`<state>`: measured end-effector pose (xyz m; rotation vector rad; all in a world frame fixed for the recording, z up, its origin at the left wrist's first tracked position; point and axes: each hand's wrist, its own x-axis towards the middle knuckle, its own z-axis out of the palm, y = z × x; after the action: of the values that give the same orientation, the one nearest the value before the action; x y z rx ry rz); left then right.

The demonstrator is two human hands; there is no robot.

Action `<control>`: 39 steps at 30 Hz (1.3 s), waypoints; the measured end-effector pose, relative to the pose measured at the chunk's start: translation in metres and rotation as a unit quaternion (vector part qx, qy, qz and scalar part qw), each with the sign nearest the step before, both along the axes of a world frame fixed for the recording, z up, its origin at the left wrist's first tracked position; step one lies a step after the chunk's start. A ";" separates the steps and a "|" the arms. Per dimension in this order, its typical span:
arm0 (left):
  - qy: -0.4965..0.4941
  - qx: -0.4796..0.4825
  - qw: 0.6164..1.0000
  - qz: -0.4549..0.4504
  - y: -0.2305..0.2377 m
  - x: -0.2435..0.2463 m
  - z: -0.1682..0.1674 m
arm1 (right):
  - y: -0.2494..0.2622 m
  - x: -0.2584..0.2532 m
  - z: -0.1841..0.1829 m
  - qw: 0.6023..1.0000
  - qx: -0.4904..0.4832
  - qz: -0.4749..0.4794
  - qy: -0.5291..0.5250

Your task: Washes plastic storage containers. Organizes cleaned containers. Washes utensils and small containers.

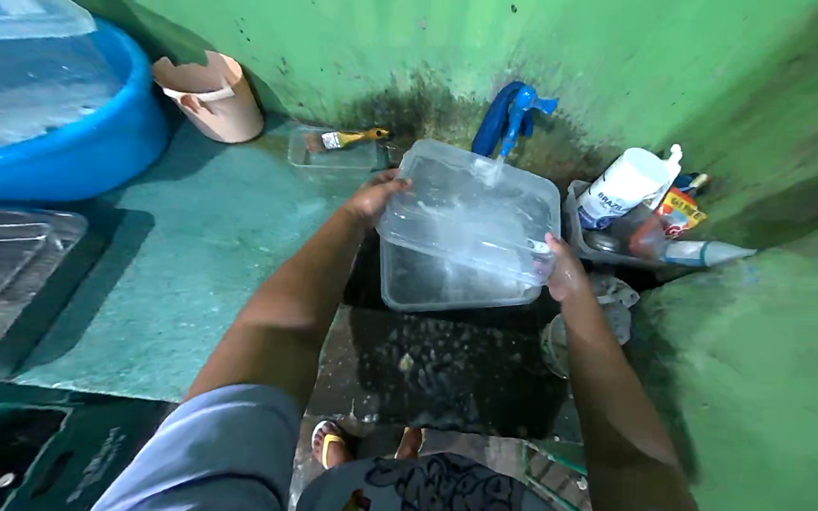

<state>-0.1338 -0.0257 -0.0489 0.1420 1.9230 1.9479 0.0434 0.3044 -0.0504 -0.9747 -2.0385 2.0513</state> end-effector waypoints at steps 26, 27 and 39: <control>-0.032 0.027 0.999 0.003 0.012 0.034 -0.023 | 0.008 -0.026 0.059 0.990 0.133 0.039 0.013; -0.037 0.026 0.999 0.002 0.017 0.038 -0.023 | 0.010 -0.024 0.064 0.989 0.139 0.038 0.012; -0.118 -0.144 0.978 0.091 0.026 0.030 -0.020 | 0.021 -0.014 0.045 0.997 0.069 0.038 -0.003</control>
<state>-0.1033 0.0005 -0.0690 -0.3432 2.0853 1.6787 0.0294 0.3258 -0.0054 -0.8935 -2.2182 1.9130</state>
